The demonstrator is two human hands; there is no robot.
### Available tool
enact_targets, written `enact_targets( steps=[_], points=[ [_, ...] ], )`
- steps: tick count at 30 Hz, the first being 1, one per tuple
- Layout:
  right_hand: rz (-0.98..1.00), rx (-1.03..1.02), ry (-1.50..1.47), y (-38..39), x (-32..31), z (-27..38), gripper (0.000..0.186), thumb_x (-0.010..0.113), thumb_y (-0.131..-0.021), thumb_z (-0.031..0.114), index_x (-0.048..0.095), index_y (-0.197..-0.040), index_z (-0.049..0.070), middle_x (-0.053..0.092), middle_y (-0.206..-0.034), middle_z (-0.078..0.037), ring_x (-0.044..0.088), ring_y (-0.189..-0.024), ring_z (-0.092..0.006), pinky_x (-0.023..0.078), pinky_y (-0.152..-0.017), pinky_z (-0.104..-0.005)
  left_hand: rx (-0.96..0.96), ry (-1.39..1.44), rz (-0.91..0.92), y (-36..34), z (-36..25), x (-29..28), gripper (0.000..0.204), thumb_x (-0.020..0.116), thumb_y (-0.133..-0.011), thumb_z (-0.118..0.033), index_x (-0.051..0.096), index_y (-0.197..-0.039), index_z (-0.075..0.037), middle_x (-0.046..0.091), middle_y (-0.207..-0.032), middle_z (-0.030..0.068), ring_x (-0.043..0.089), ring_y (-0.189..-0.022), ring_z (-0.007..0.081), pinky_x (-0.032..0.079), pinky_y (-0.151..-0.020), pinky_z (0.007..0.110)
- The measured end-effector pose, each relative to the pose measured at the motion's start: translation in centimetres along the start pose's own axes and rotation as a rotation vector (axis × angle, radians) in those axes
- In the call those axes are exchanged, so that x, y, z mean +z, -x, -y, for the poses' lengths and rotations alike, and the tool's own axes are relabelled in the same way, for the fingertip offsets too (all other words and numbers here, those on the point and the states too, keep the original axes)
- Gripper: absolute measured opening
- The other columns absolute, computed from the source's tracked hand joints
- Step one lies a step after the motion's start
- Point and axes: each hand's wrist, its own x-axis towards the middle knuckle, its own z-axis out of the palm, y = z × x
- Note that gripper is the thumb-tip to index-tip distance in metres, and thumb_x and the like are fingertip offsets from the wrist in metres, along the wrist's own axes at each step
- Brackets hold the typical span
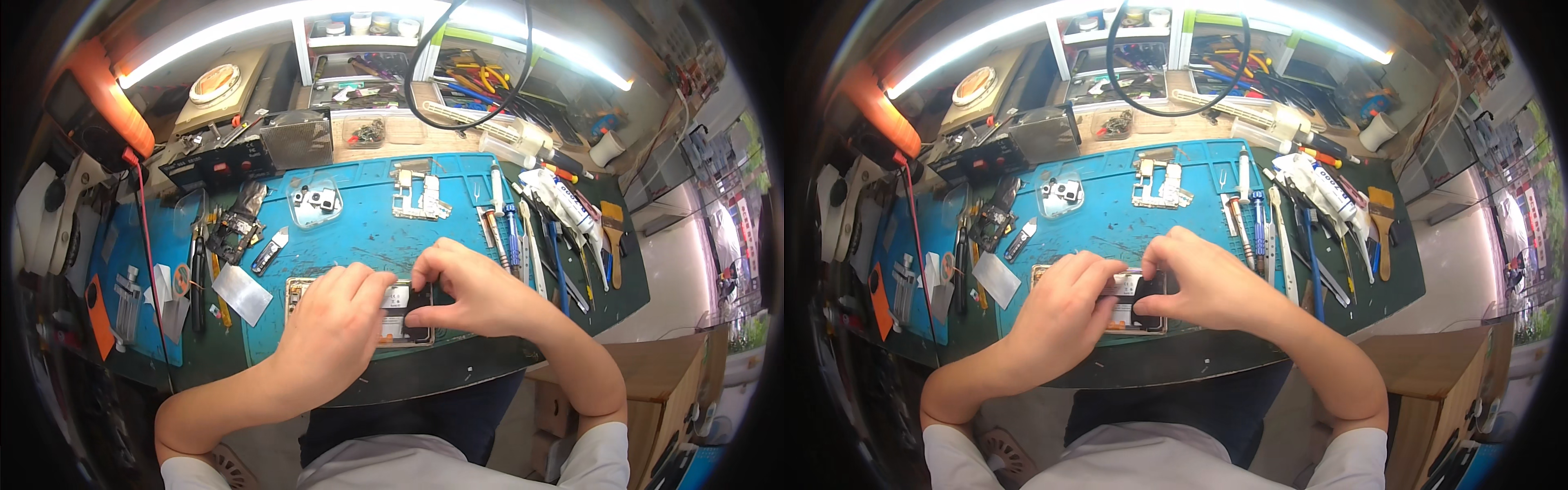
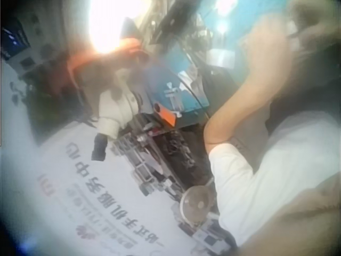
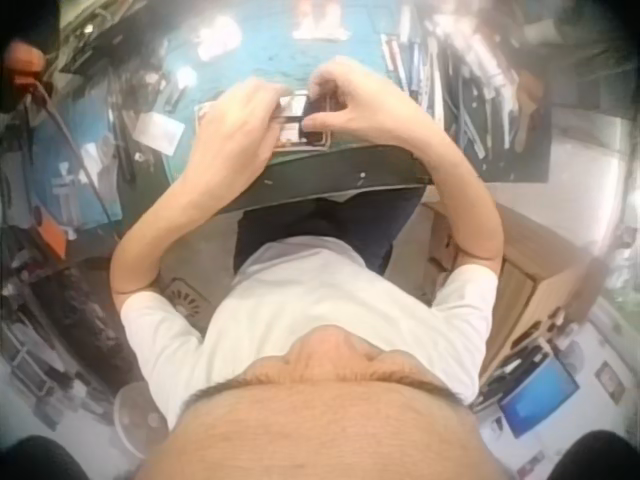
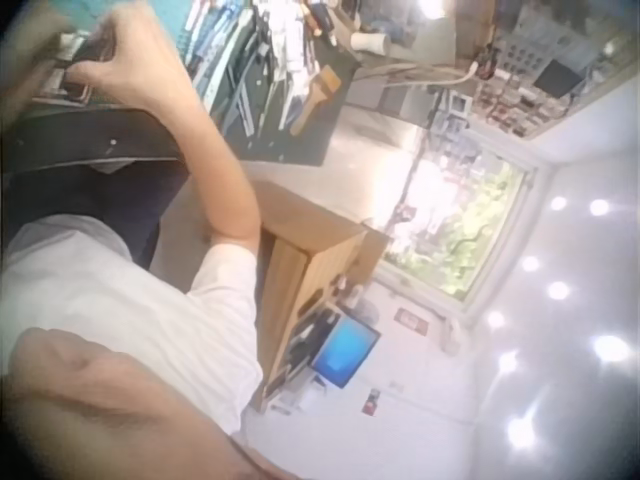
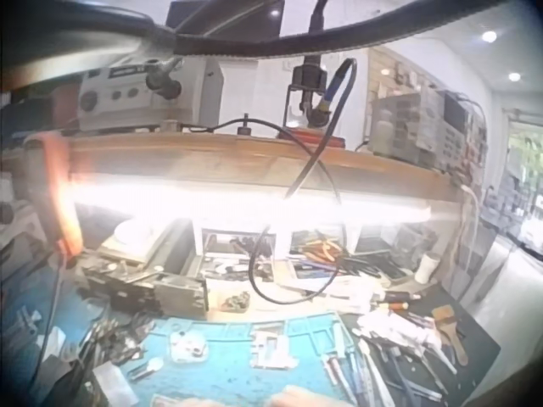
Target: The person cleans a small electronic component with a brush and spray, then uses tweezers to place it into a disassembled smartphone. They connect a ribbon cable and install a battery into the phone chassis.
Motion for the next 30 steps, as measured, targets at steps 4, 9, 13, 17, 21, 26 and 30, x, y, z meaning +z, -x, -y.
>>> enact_targets(
  steps=[4, 9, 13, 17, 21, 26, 30],
  points=[
    [0.057, 0.072, -0.009, 0.3, -1.0, 0.3, 0.049, 0.087, -0.089, 0.045, 0.068, -0.111, 0.005, 0.064, -0.104, -0.013, 0.067, -0.096, -0.0284, 0.054, -0.085, -0.0406, 0.070, 0.043, 0.022, 0.8, -0.7, 0.5, 0.035, 0.079, -0.082, -0.003, 0.070, -0.117, -0.002, 0.066, -0.115, 0.0120, 0.063, -0.102, 0.0321, 0.052, -0.089, 0.044],
    [-0.207, 0.143, -0.186, 0.7, 0.6, 0.1, 0.026, 0.078, -0.100, 0.021, 0.072, -0.118, 0.003, 0.065, -0.098, -0.005, 0.063, -0.079, -0.0127, 0.053, -0.070, -0.0295, 0.140, -0.055, -0.007, 2.8, -1.9, 2.3, 0.056, 0.086, -0.078, -0.013, 0.070, -0.131, -0.007, 0.060, -0.128, 0.0080, 0.058, -0.116, 0.0283, 0.046, -0.095, 0.042],
    [-0.237, -0.001, -0.037, 1.4, 1.1, 0.1, 0.025, 0.081, -0.096, 0.022, 0.072, -0.111, 0.004, 0.065, -0.096, -0.009, 0.067, -0.076, -0.0190, 0.054, -0.068, -0.0335, 0.151, -0.174, -0.011, 4.0, -2.1, 3.3, 0.067, 0.087, -0.079, -0.022, 0.067, -0.141, -0.009, 0.055, -0.136, 0.0078, 0.053, -0.121, 0.0252, 0.043, -0.098, 0.042],
    [-0.259, 0.024, -0.038, 1.4, 1.5, 0.1, 0.022, 0.082, -0.093, 0.012, 0.071, -0.109, 0.003, 0.064, -0.099, -0.009, 0.067, -0.076, -0.0181, 0.056, -0.068, -0.0335, 0.194, -0.224, -0.044, 4.4, -1.7, 3.8, 0.066, 0.085, -0.081, -0.023, 0.067, -0.142, -0.009, 0.055, -0.137, 0.0078, 0.052, -0.122, 0.0248, 0.042, -0.099, 0.042],
    [-0.215, 0.051, -0.040, 1.3, 1.0, 0.2, 0.024, 0.082, -0.092, 0.010, 0.070, -0.110, 0.003, 0.063, -0.099, -0.009, 0.066, -0.076, -0.0172, 0.057, -0.067, -0.0322, 0.211, -0.237, -0.055, 4.6, -1.5, 3.9, 0.063, 0.083, -0.082, -0.024, 0.068, -0.142, -0.010, 0.055, -0.137, 0.0075, 0.052, -0.124, 0.0238, 0.042, -0.100, 0.042],
    [-0.181, 0.079, -0.039, 1.4, 0.7, 0.9, 0.025, 0.082, -0.092, 0.010, 0.069, -0.112, 0.002, 0.063, -0.100, -0.009, 0.066, -0.077, -0.0167, 0.058, -0.067, -0.0321, 0.205, -0.309, -0.068, 5.0, -1.9, 4.3, 0.058, 0.077, -0.087, -0.025, 0.068, -0.142, -0.008, 0.057, -0.139, 0.0065, 0.053, -0.124, 0.0219, 0.042, -0.102, 0.042],
    [-0.166, 0.121, -0.009, 1.4, 0.6, 1.4, 0.027, 0.082, -0.092, 0.011, 0.070, -0.115, 0.003, 0.066, -0.098, -0.009, 0.066, -0.078, -0.0168, 0.057, -0.068, -0.0310, 0.221, -0.390, -0.058, 5.1, -2.3, 4.2, 0.052, 0.072, -0.091, -0.025, 0.069, -0.139, -0.005, 0.059, -0.144, 0.0064, 0.053, -0.126, 0.0205, 0.041, -0.104, 0.041]
  ],
)
